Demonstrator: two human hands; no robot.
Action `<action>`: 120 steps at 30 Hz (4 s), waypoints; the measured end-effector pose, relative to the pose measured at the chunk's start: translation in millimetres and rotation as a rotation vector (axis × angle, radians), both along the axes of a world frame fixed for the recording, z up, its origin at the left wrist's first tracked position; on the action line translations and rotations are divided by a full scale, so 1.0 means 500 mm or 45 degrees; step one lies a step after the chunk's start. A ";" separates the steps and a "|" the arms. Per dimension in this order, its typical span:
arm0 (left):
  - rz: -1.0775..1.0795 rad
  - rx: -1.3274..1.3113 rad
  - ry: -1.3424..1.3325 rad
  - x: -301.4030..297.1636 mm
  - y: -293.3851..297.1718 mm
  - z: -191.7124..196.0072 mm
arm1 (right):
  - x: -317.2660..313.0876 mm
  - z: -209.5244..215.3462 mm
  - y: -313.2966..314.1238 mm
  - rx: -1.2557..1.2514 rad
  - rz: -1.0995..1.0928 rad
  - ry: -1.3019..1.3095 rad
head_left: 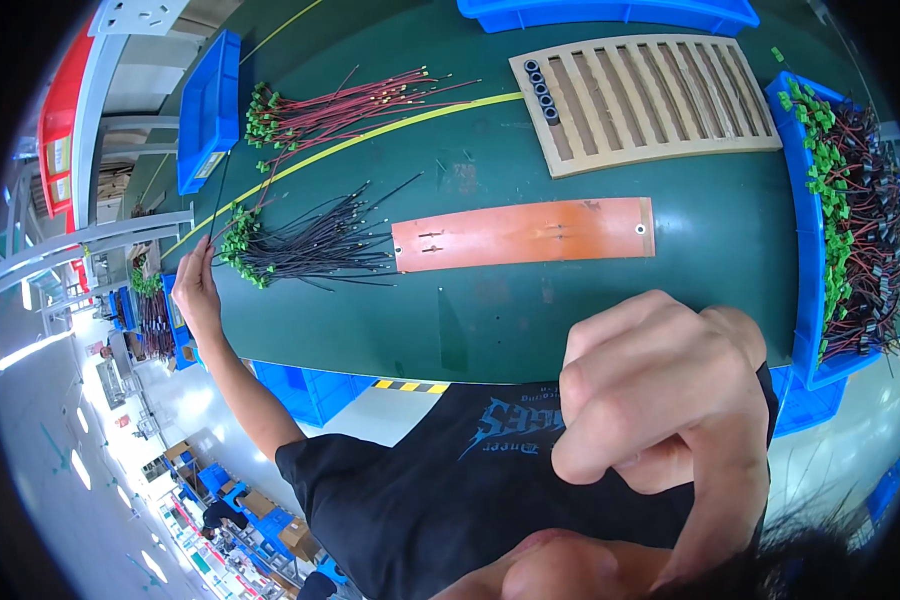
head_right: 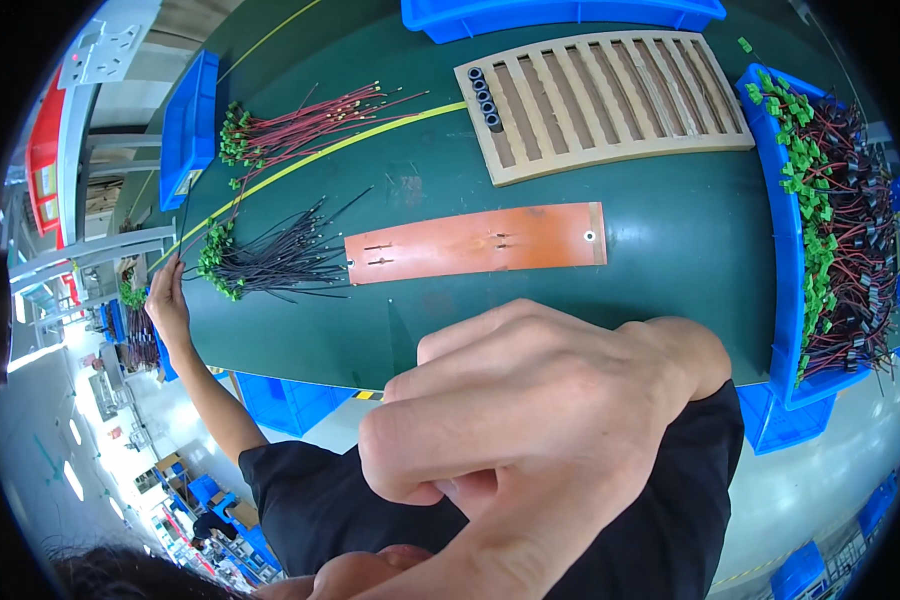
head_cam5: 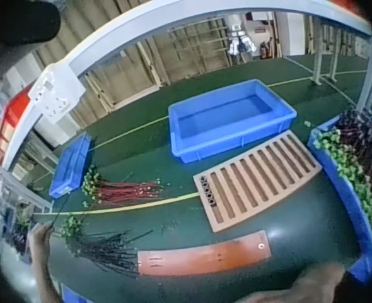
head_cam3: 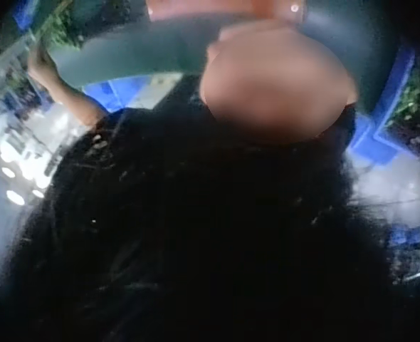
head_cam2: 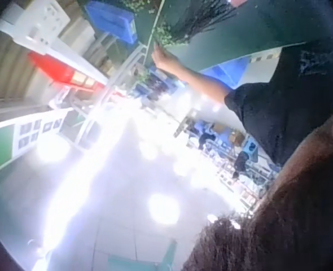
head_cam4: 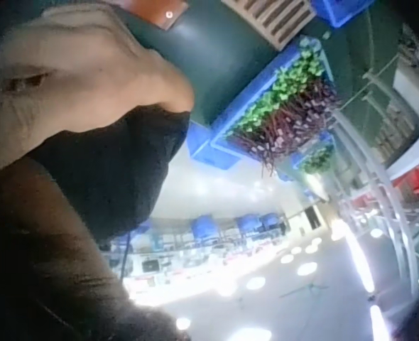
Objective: The person assembles wire harnesses by hand at a factory workstation. They pick up black and red wires, insert them into a small orange jig, and use a crimping tool to attach green plastic connectors. The finished units are placed into a blue bin.
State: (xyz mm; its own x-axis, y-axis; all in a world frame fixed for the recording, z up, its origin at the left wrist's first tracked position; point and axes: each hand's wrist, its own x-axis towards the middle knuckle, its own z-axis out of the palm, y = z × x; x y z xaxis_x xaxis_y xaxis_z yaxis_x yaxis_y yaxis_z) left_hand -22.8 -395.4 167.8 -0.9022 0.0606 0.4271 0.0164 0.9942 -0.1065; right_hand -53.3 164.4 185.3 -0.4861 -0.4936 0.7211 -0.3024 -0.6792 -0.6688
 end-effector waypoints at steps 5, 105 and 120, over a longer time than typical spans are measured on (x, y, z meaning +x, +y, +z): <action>-0.225 -0.089 0.008 -0.003 0.110 -0.002 | 0.000 -0.012 0.009 0.102 -0.061 0.164; -0.625 1.860 -0.863 -0.043 0.619 -0.332 | -0.081 -0.335 0.008 0.383 -0.533 -0.937; -0.624 1.811 -0.831 -0.037 0.619 -0.337 | -0.072 -0.340 0.012 0.478 -0.692 -0.704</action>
State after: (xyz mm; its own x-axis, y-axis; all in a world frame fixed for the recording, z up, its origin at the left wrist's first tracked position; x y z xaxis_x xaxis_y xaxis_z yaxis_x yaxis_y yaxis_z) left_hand -41.5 -85.9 -0.6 -0.9554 0.2931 -0.0368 0.0134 0.1674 0.9858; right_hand -89.1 170.4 15.3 -0.9574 -0.2488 0.1463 -0.0858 -0.2388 -0.9673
